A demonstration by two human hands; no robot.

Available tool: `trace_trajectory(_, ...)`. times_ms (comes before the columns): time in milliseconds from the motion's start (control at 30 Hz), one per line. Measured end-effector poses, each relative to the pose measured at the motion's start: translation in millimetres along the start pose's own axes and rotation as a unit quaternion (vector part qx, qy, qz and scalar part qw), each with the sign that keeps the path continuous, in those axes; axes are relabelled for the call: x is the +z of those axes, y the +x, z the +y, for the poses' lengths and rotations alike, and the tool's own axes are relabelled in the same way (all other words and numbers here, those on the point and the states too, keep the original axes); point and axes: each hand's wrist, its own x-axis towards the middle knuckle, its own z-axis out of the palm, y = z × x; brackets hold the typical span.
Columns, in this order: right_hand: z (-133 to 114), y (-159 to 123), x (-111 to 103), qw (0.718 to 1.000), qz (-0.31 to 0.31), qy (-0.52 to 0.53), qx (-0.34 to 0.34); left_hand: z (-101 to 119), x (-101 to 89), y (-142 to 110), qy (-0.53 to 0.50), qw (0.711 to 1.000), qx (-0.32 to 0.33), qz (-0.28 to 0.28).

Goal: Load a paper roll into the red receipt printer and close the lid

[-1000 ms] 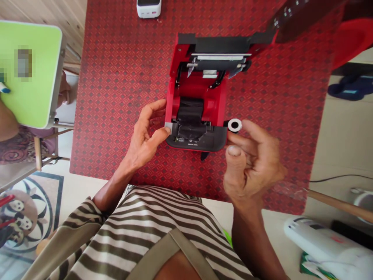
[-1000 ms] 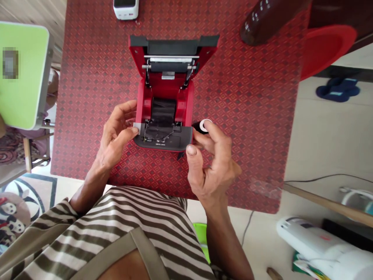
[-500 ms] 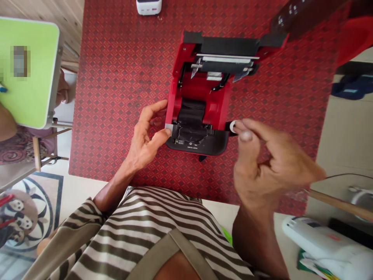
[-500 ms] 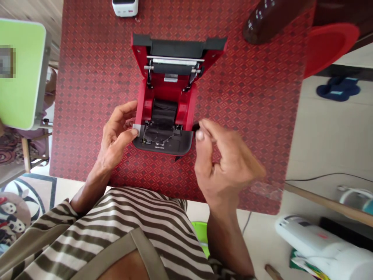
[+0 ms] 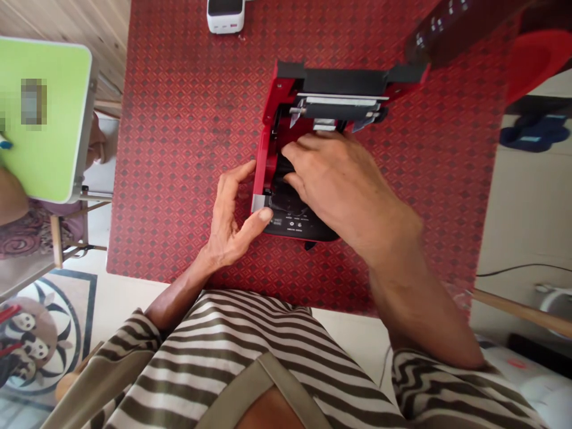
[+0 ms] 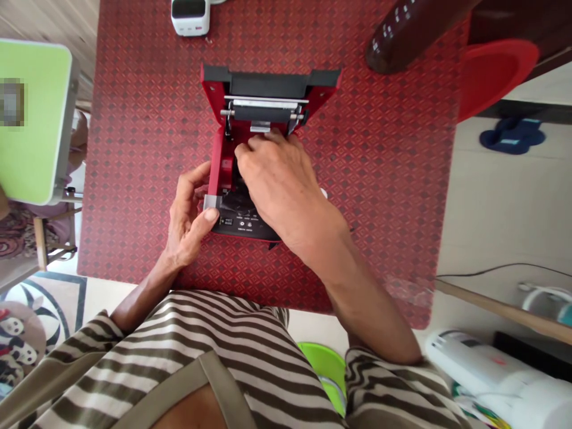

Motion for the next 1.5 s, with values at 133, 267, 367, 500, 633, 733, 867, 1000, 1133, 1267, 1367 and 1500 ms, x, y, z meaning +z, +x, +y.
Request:
trace_trajectory(133,-3.6,6.4,0.5,0.999,-0.03,-0.027,0.017,-7.4,0.4,-0.7,0.053,0.997,0.062,0.01)
trace_trajectory(267,-21.8,9.1,-10.8,0.994,-0.066,-0.075,0.05,-20.4,0.0,-0.2,0.089,0.99,0.113,0.008)
trace_trajectory(367,-31.4,7.8,-21.6,0.992,-0.075,-0.079,0.064,-25.5,-0.3,0.2,0.108,0.986,0.126,0.004)
trace_trajectory(500,-33.5,-2.1,-31.8,0.998,-0.031,-0.051,0.026,-25.0,-0.2,0.2,0.123,0.984,0.129,0.001)
trace_trajectory(633,-40.9,-20.4,-50.0,0.998,0.012,-0.056,0.011,-23.5,-0.5,-0.1,0.121,0.984,0.127,0.005)
trace_trajectory(733,-41.7,-38.6,-73.0,0.998,0.06,-0.007,0.009,-24.0,-1.5,-0.3,0.126,0.984,0.125,0.007)
trace_trajectory(867,-4.8,-60.5,-82.0,0.966,0.204,0.113,0.107,-25.7,-3.1,-0.1,0.136,0.982,0.131,0.005)
trace_trajectory(1000,65.7,-66.4,-44.1,0.897,0.351,0.212,0.163,-26.1,-3.5,0.3,0.129,0.984,0.125,0.01)
trace_trajectory(1133,109.5,-61.5,-1.3,0.861,0.368,0.236,0.259,-25.5,-3.7,1.2,0.119,0.986,0.119,0.011)
trace_trajectory(1267,109.2,-58.3,20.9,0.869,0.308,0.265,0.282,-24.7,-3.9,2.4,0.116,0.986,0.116,0.016)
trace_trajectory(1367,103.0,-58.8,30.3,0.872,0.291,0.273,0.283,-24.2,-3.6,2.8,0.107,0.987,0.12,0.023)
trace_trajectory(1500,102.4,-60.7,35.9,0.875,0.277,0.269,0.291,-23.0,-3.7,2.4,0.11,0.987,0.116,0.021)
